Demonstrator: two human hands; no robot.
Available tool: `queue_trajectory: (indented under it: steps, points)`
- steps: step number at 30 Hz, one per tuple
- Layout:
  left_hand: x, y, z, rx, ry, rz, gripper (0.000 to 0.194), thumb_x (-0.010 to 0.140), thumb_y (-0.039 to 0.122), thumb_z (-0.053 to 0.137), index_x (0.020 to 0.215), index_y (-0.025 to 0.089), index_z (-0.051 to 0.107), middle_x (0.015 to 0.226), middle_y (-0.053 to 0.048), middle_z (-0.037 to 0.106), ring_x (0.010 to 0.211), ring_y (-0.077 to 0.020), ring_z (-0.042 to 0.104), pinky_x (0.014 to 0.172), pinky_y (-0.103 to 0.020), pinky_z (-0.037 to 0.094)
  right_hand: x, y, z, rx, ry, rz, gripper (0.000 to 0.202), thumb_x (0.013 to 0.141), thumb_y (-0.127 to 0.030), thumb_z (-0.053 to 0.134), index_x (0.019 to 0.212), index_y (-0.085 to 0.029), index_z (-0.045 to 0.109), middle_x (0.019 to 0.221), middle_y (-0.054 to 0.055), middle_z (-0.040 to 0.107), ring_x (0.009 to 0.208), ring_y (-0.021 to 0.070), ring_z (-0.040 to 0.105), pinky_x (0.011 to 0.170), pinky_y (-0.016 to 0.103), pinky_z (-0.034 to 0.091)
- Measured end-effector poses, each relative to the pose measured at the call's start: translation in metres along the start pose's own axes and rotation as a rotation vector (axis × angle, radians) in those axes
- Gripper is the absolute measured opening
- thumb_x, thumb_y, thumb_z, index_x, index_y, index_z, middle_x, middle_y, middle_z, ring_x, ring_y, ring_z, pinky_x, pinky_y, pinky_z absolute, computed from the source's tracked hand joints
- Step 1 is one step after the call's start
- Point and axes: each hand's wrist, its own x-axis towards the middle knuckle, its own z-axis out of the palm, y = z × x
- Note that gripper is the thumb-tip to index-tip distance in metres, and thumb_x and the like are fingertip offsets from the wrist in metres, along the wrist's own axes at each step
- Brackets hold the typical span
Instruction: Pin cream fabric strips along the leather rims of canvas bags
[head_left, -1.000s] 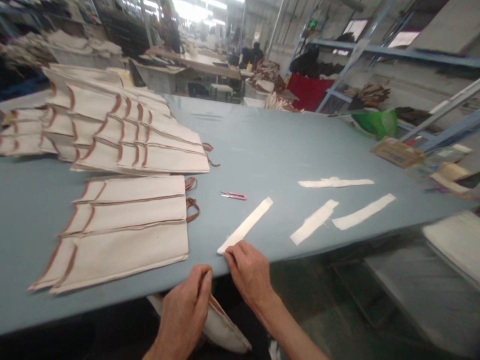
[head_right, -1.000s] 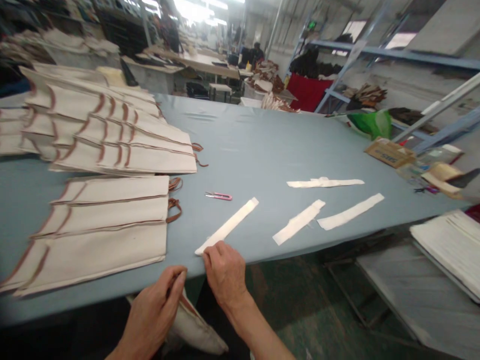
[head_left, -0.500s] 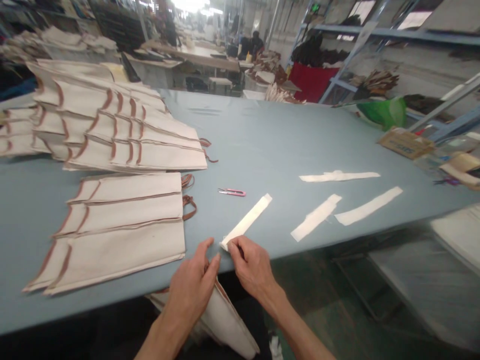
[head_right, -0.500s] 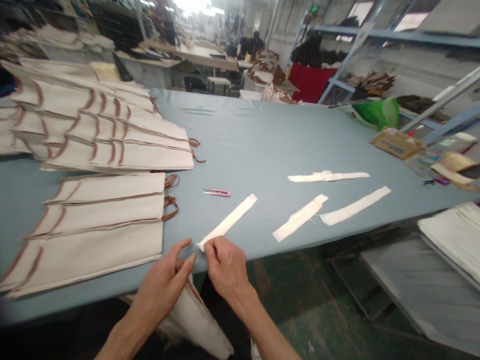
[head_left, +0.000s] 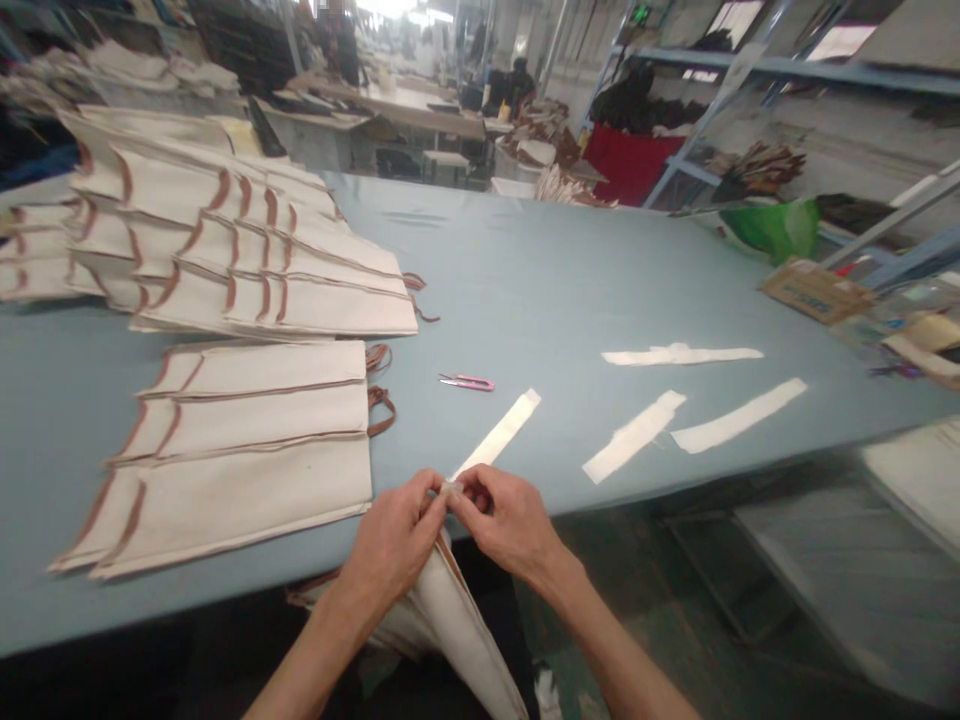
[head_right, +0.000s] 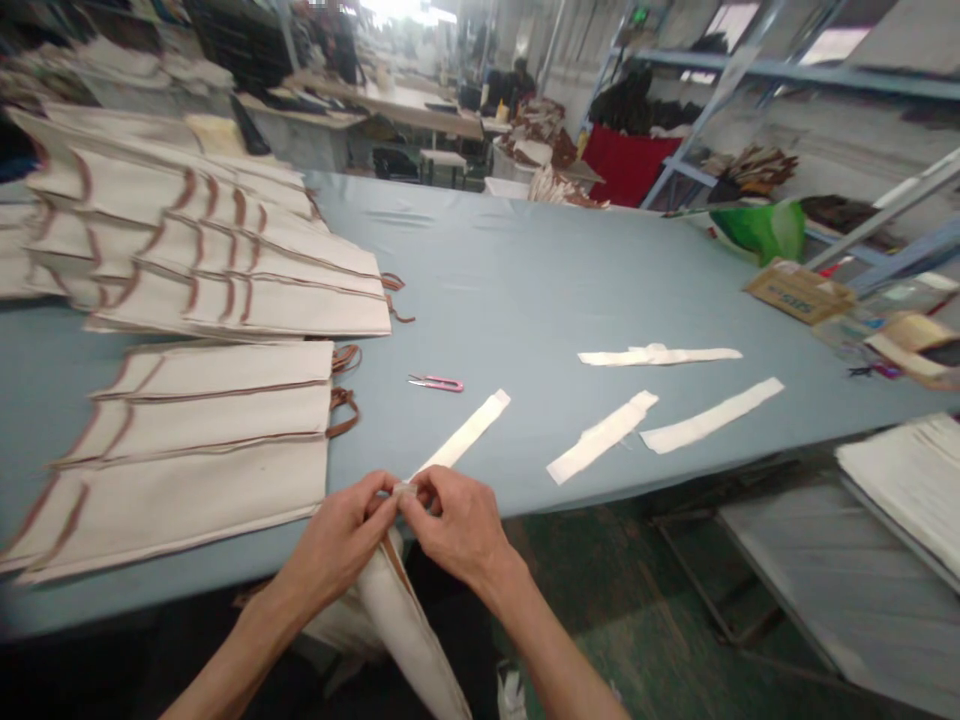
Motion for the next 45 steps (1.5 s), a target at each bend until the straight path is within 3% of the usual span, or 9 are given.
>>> queue_trajectory:
  steps: [4, 11, 18, 25, 28, 34, 37, 40, 45]
  points:
    - [-0.003, 0.000, 0.001, 0.075, -0.010, -0.019, 0.019, 0.104, 0.027, 0.047, 0.096, 0.023, 0.064, 0.061, 0.004, 0.059, 0.060, -0.0199, 0.058, 0.060, -0.027, 0.029, 0.007, 0.005, -0.002, 0.023, -0.061, 0.030, 0.026, 0.095, -0.029, 0.058, 0.076, -0.020, 0.073, 0.068, -0.001, 0.070, 0.063, 0.0146, 0.060, 0.063, 0.025, 0.037]
    - [-0.008, 0.003, 0.001, 0.207, -0.018, -0.081, 0.018, 0.105, 0.024, 0.052, 0.111, 0.024, 0.068, 0.067, 0.002, 0.068, 0.070, -0.0232, 0.069, 0.061, -0.028, 0.030, 0.007, 0.005, -0.003, 0.062, -0.141, 0.073, 0.026, 0.093, -0.027, 0.058, 0.077, -0.020, 0.077, 0.073, -0.001, 0.076, 0.068, 0.0156, 0.066, 0.065, 0.025, 0.041]
    - [-0.034, -0.006, -0.002, 0.344, 0.014, -0.170, 0.035, 0.110, 0.024, 0.041, 0.142, 0.021, 0.056, 0.092, -0.005, 0.082, 0.097, -0.0297, 0.079, 0.075, -0.033, 0.046, 0.002, -0.001, 0.003, 0.058, -0.080, 0.136, 0.021, 0.090, -0.030, 0.061, 0.080, -0.021, 0.078, 0.071, -0.002, 0.073, 0.067, 0.0162, 0.064, 0.064, 0.026, 0.039]
    - [-0.041, -0.001, 0.008, 0.499, -0.152, -0.085, 0.049, 0.105, 0.015, 0.050, 0.152, 0.029, 0.057, 0.104, -0.008, 0.085, 0.097, -0.0325, 0.082, 0.074, -0.035, 0.054, -0.002, -0.002, 0.008, 0.138, 0.018, 0.130, 0.020, 0.089, -0.034, 0.060, 0.078, -0.022, 0.072, 0.067, -0.003, 0.067, 0.064, 0.0166, 0.061, 0.064, 0.027, 0.040]
    - [-0.034, 0.002, 0.007, 0.555, -0.163, -0.084, 0.049, 0.105, 0.014, 0.050, 0.150, 0.028, 0.061, 0.103, -0.010, 0.086, 0.096, -0.0347, 0.083, 0.073, -0.036, 0.056, 0.001, 0.007, -0.005, 0.195, 0.144, 0.140, 0.023, 0.093, -0.038, 0.057, 0.081, -0.022, 0.068, 0.073, -0.002, 0.069, 0.068, 0.0170, 0.061, 0.067, 0.028, 0.044]
    - [-0.035, -0.005, 0.010, 0.610, -0.154, -0.073, 0.051, 0.105, 0.014, 0.050, 0.153, 0.030, 0.059, 0.107, -0.008, 0.086, 0.095, -0.0330, 0.083, 0.073, -0.036, 0.059, 0.032, 0.049, -0.058, 0.276, 0.449, 0.212, 0.022, 0.099, -0.033, 0.065, 0.083, -0.019, 0.065, 0.072, -0.003, 0.062, 0.068, 0.0153, 0.059, 0.070, 0.029, 0.049]
    - [-0.035, -0.012, 0.015, 0.637, -0.132, -0.062, 0.052, 0.104, 0.013, 0.049, 0.151, 0.032, 0.061, 0.106, -0.008, 0.087, 0.093, -0.0308, 0.084, 0.071, -0.032, 0.058, 0.060, 0.069, -0.078, 0.390, 0.528, 0.274, 0.023, 0.104, -0.037, 0.067, 0.107, -0.015, 0.069, 0.099, 0.003, 0.071, 0.083, 0.0172, 0.069, 0.076, 0.034, 0.060]
    - [-0.034, -0.021, 0.019, 0.636, -0.105, -0.029, 0.052, 0.103, 0.014, 0.049, 0.150, 0.032, 0.062, 0.109, -0.007, 0.086, 0.093, -0.0295, 0.084, 0.070, -0.031, 0.058, 0.088, 0.083, -0.091, 0.534, 0.596, 0.329, 0.032, 0.104, -0.038, 0.067, 0.128, -0.016, 0.066, 0.124, 0.009, 0.069, 0.103, 0.0231, 0.071, 0.088, 0.042, 0.063]
    - [-0.033, -0.029, 0.019, 0.632, -0.067, 0.034, 0.053, 0.100, 0.012, 0.045, 0.146, 0.029, 0.066, 0.096, -0.007, 0.087, 0.084, -0.0275, 0.084, 0.067, -0.030, 0.056, 0.130, 0.094, -0.105, 0.780, 0.636, 0.423, 0.036, 0.104, -0.037, 0.068, 0.134, -0.017, 0.064, 0.132, 0.011, 0.067, 0.110, 0.0255, 0.070, 0.093, 0.046, 0.062]
